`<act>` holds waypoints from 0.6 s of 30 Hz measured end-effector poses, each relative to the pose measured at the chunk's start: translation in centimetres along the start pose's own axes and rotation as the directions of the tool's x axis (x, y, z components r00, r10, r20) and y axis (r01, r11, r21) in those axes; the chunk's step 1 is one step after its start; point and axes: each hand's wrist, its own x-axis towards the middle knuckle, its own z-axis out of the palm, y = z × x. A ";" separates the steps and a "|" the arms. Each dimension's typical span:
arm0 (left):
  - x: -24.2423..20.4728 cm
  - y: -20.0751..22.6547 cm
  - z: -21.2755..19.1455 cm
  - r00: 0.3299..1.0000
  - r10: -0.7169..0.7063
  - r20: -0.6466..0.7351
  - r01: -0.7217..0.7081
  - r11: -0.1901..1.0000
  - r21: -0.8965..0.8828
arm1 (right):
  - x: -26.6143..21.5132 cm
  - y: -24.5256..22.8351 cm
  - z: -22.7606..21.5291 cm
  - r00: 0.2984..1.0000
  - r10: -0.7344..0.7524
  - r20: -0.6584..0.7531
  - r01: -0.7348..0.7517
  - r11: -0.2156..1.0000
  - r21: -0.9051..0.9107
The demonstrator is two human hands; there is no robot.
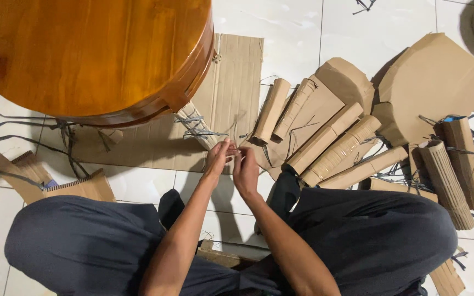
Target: Wrapping a chair leg with cardboard and securing it with wire ties.
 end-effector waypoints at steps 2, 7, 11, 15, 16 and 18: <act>-1.4 1.5 0.3 0.998 0.030 0.053 -0.032 0.999 0.042 | -1.2 1.2 0.7 0.974 0.120 0.192 -0.100 0.989 -0.109; 3.2 -4.8 -1.4 0.994 0.100 0.048 -0.106 0.986 0.131 | -1.2 2.6 0.9 0.948 0.177 0.264 -0.137 0.977 -0.164; 2.1 -4.1 -2.1 0.993 0.105 -0.058 -0.095 0.984 0.147 | -0.4 7.8 3.0 0.879 0.385 0.280 -0.424 0.901 0.095; 4.2 -7.8 -4.1 0.944 0.210 -0.256 -0.117 0.934 0.337 | 3.6 4.9 0.8 0.800 0.540 0.262 -0.597 0.673 0.436; 4.6 -8.3 -4.3 0.912 0.216 -0.348 -0.080 0.927 0.366 | 4.4 4.7 0.2 0.775 0.577 0.258 -0.619 0.611 0.493; 4.3 -8.4 -4.1 0.871 0.223 -0.439 -0.039 0.920 0.390 | 5.6 3.8 -0.9 0.748 0.611 0.259 -0.635 0.546 0.546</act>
